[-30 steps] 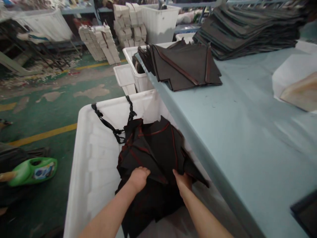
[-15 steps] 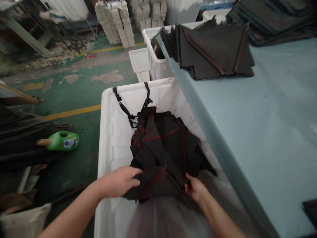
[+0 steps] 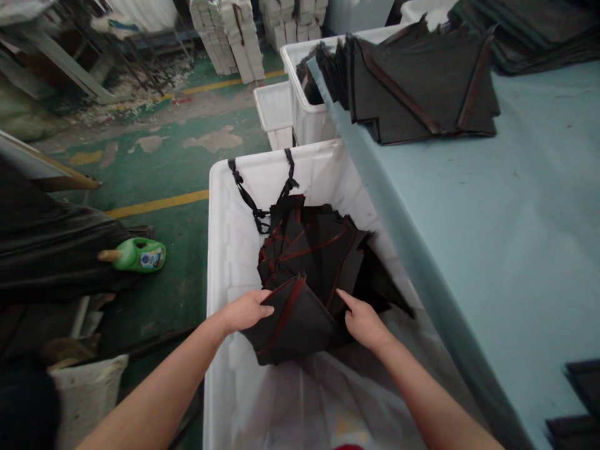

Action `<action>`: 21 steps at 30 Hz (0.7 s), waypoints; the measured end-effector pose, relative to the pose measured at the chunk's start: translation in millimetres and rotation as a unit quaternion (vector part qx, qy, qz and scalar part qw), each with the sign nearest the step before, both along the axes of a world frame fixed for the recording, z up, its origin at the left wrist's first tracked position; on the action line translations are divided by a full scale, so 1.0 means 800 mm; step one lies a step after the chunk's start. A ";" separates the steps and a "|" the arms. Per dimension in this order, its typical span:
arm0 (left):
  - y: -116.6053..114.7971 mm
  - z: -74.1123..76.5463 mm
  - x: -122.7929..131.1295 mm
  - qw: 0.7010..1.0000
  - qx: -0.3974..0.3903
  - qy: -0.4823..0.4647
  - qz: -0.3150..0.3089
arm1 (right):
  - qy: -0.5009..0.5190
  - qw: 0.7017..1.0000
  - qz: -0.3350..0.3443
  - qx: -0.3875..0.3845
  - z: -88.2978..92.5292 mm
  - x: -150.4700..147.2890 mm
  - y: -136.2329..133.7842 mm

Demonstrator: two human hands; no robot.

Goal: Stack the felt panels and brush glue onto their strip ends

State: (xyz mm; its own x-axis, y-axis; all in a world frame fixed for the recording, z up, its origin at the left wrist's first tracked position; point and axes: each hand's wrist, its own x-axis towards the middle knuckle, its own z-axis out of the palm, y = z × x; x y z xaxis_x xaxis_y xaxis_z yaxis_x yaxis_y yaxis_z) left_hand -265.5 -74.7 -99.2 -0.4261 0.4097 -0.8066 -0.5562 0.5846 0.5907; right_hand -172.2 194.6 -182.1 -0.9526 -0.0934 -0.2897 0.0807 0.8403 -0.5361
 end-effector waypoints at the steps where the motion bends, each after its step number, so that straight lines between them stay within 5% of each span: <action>1: -0.002 -0.001 0.002 1.000 0.007 -0.005 0.014 | 0.001 0.999 0.022 0.023 0.001 -0.003 0.000; 5: -0.010 0.002 0.013 0.997 0.032 -0.019 0.066 | 0.023 0.990 0.057 0.124 0.032 -0.025 -0.005; 10: -0.025 0.025 0.030 0.983 0.085 -0.021 0.159 | 0.227 0.953 0.018 0.201 0.115 -0.109 0.006; 14: -0.038 0.048 0.052 0.958 0.089 -0.036 0.271 | 0.272 0.943 -0.016 0.192 0.216 -0.169 0.008; 17: -0.045 0.060 0.072 0.916 0.092 -0.052 0.387 | 0.311 0.940 -0.020 0.138 0.306 -0.169 -0.018; 21: -0.056 0.075 0.086 0.864 0.113 -0.036 0.488 | 0.357 0.916 0.183 -0.031 0.406 -0.124 -0.074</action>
